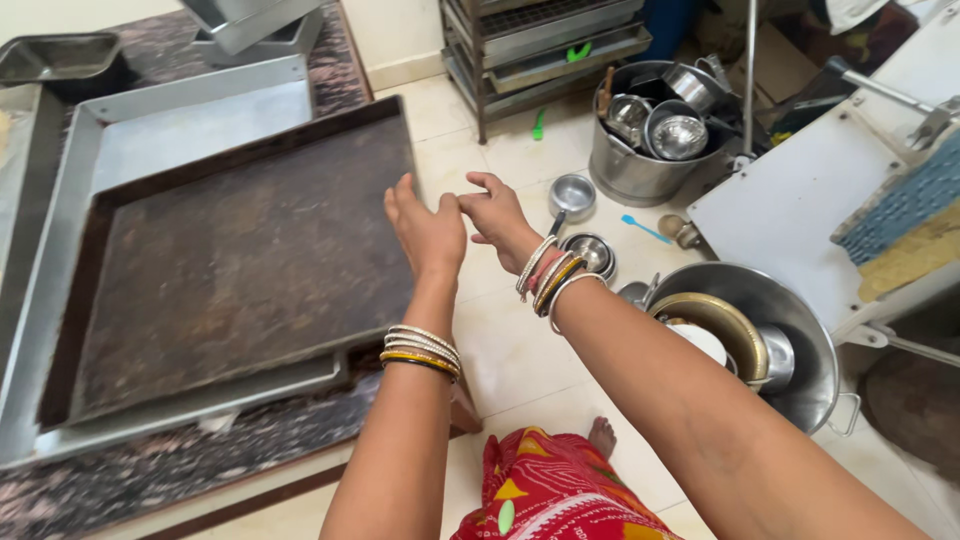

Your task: The person removes various baking pans and trays from a metal rack, including rectangular loaf pans, a large flat baking sheet, a muffin tin, and a tray with a wooden board and colander. They place these items onto a nearby countertop and a separate table, then return empty trays to the rack.

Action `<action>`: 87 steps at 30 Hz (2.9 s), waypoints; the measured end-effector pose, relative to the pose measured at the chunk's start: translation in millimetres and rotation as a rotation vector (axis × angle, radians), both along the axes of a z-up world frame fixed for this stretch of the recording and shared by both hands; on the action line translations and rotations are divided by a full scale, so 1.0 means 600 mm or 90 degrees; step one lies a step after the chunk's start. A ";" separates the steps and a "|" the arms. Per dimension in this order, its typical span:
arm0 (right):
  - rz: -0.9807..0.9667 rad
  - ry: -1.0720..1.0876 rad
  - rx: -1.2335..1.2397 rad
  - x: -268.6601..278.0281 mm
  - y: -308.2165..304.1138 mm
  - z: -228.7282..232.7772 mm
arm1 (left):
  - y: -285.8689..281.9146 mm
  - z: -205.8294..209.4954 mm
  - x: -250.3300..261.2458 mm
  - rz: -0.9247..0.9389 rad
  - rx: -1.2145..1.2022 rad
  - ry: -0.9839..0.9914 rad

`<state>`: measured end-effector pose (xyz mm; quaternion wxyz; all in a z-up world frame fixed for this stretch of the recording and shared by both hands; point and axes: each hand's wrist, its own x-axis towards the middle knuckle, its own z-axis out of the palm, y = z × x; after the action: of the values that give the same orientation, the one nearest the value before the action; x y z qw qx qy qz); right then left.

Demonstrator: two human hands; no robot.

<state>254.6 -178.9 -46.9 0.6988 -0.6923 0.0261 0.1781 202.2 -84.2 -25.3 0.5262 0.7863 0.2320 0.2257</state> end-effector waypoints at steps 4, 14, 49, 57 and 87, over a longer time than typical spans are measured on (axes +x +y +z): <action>0.025 -0.038 0.052 0.059 -0.089 0.030 | -0.087 0.016 0.073 -0.052 0.038 -0.038; 0.026 -0.064 0.025 0.276 -0.321 0.073 | -0.302 0.034 0.300 -0.124 0.050 -0.096; -0.159 -0.102 0.084 1.133 -0.201 0.151 | -0.138 0.135 1.172 -0.285 0.025 -0.083; -0.200 -0.059 0.179 1.353 -0.208 0.193 | -0.121 0.181 1.388 -0.197 -0.110 -0.138; -0.480 0.125 0.253 2.001 -0.263 0.004 | -0.033 0.244 1.791 0.026 0.015 0.069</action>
<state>1455.5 -336.7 -44.5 0.8289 -0.4659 0.3088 -0.0229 1276.8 -104.0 120.8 0.4989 0.7985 0.2736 0.1966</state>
